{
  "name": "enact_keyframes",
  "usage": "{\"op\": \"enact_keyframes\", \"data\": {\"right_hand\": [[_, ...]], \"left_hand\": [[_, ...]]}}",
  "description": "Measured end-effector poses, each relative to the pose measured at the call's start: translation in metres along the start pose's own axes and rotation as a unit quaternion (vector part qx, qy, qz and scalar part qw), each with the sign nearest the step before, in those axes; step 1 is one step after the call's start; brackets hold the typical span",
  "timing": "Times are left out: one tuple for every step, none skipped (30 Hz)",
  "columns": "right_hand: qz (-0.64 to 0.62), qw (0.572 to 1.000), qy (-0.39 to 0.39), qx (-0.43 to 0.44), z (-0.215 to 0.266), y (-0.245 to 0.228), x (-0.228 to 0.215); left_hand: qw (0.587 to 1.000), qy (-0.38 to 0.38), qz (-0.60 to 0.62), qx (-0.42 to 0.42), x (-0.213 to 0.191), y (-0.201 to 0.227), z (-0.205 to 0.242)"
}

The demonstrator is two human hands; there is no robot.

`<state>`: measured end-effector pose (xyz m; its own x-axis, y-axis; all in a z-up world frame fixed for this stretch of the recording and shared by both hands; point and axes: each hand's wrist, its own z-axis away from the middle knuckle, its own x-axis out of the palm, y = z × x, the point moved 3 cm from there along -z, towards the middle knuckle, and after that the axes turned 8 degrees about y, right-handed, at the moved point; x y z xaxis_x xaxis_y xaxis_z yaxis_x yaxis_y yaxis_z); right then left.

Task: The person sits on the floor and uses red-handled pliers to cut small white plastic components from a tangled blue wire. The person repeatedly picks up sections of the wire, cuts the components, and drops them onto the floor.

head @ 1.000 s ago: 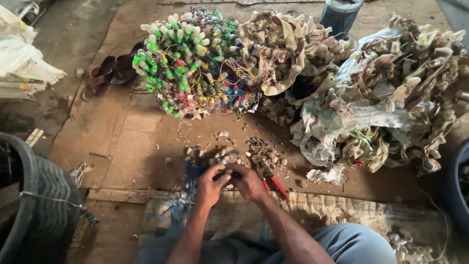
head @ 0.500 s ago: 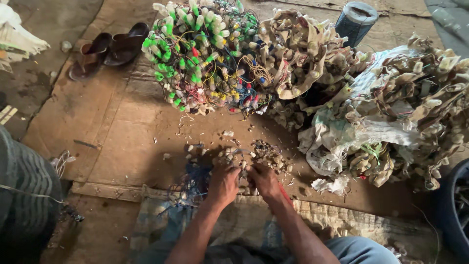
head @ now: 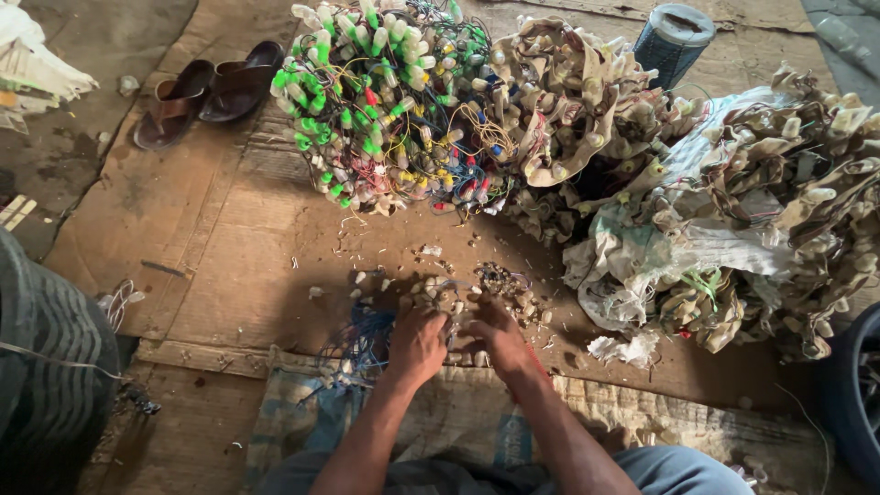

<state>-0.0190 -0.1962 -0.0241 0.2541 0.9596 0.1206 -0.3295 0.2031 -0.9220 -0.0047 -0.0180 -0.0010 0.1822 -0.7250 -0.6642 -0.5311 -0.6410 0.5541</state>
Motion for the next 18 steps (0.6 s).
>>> {"op": "enact_keyframes", "data": {"right_hand": [[0.004,0.997,0.033,0.063,0.005,-0.002,0.001],[0.049,0.998,0.024,0.03,0.01,-0.011,0.004],[0.094,0.995,0.015,-0.004,0.016,-0.02,0.006],[0.139,0.99,0.005,-0.039,0.02,-0.03,0.009],[0.149,0.987,0.017,-0.057,0.025,-0.038,0.01],[0.158,0.984,0.029,-0.076,0.028,-0.045,0.011],[0.167,0.981,0.041,-0.094,0.03,-0.051,0.011],[0.113,0.992,0.05,-0.041,0.031,-0.05,0.011],[0.057,0.997,0.06,0.012,0.032,-0.047,0.01],[0.002,0.996,0.069,0.063,0.031,-0.043,0.008],[0.08,0.994,0.055,0.05,0.029,-0.041,0.007],[0.157,0.986,0.04,0.036,0.025,-0.038,0.008],[0.233,0.972,0.026,0.022,0.021,-0.033,0.008],[0.165,0.985,0.012,-0.046,0.019,-0.032,0.009],[0.096,0.989,-0.003,-0.114,0.018,-0.031,0.009],[0.025,0.983,-0.018,-0.182,0.016,-0.032,0.008],[0.076,0.986,0.018,-0.15,0.013,-0.027,0.004],[0.128,0.983,0.055,-0.116,0.012,-0.023,0.0]], "left_hand": [[1.0,-0.01,0.002,0.0,0.001,0.0,0.001],[1.0,-0.003,-0.003,0.008,0.001,0.001,0.001],[1.0,0.005,-0.009,0.016,0.001,0.002,0.001],[1.0,0.014,-0.014,0.024,0.0,0.002,0.0],[1.0,-0.002,-0.008,0.006,0.0,0.001,-0.001],[1.0,-0.018,-0.001,-0.012,-0.001,0.0,-0.002],[0.999,-0.033,0.005,-0.03,-0.001,-0.001,-0.003],[0.999,-0.027,0.008,-0.024,-0.003,0.0,-0.003],[1.0,-0.021,0.011,-0.018,-0.005,0.001,-0.004],[1.0,-0.014,0.014,-0.012,-0.006,0.002,-0.005],[1.0,-0.023,0.015,-0.009,-0.006,0.003,-0.005],[0.999,-0.032,0.014,-0.005,-0.007,0.003,-0.006],[0.999,-0.041,0.014,-0.002,-0.006,0.003,-0.007],[1.0,-0.029,0.008,0.002,-0.007,0.003,-0.006],[1.0,-0.018,0.001,0.005,-0.008,0.003,-0.005],[1.0,-0.006,-0.005,0.011,-0.009,0.003,-0.006],[1.0,-0.001,0.007,0.008,-0.009,0.002,-0.007],[1.0,0.003,0.02,0.005,-0.009,0.002,-0.006]]}}
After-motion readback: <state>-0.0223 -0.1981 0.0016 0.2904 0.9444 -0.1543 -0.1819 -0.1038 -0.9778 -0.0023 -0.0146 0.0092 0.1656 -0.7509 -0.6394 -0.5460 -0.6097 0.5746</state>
